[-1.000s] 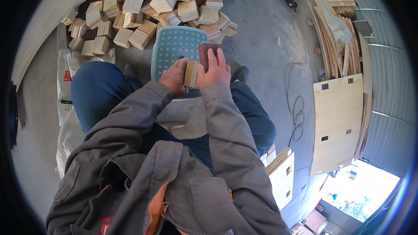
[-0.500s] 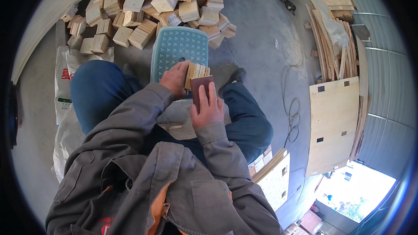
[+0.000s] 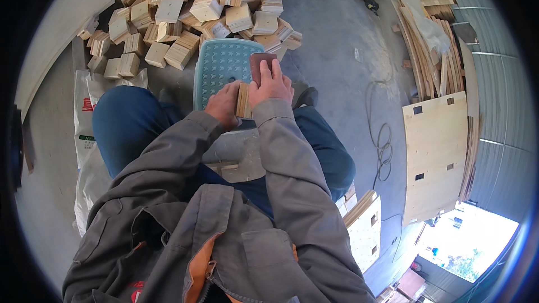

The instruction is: The person sits on a low stool and sands small wooden blocks using a sanding block. They pick up blocks from a pile, sand the edges and faces, and place the finished blocks onto a nearby stack.

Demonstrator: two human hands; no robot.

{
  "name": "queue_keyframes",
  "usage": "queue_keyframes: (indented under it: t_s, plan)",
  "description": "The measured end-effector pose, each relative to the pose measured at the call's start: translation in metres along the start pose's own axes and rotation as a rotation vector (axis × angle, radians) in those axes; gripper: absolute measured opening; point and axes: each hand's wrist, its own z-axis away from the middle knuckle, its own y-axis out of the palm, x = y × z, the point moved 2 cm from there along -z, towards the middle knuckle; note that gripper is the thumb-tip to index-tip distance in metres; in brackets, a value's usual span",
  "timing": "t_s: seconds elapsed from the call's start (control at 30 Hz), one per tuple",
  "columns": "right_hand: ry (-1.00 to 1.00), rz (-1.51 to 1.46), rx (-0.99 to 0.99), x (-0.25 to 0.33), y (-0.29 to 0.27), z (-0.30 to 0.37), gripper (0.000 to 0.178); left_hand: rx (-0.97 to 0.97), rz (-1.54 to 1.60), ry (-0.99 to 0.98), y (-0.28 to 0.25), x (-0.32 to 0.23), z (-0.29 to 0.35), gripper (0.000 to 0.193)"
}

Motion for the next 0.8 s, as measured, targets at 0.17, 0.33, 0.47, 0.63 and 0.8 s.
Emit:
queue_keyframes:
  t_s: [0.17,0.33,0.47,0.63,0.8]
  plan:
    - [-0.105,-0.033,-0.036,0.001,0.003,0.036,0.068,0.01,-0.01,-0.013,-0.002,0.004,0.0,0.1]
    - [-0.235,-0.09,-0.018,0.001,-0.022,0.125,0.07,-0.051,0.052,0.015,0.003,0.004,0.0,0.089]
    - [-0.291,-0.084,-0.04,-0.002,-0.03,0.149,0.072,-0.047,0.059,0.014,0.001,-0.001,0.002,0.086]
    - [-0.264,-0.104,-0.059,0.004,-0.021,0.119,0.07,-0.037,0.088,0.006,0.0,0.002,0.003,0.09]
    - [-0.148,-0.085,-0.099,0.008,0.002,0.031,0.065,-0.029,0.033,-0.001,0.001,0.006,0.001,0.099]
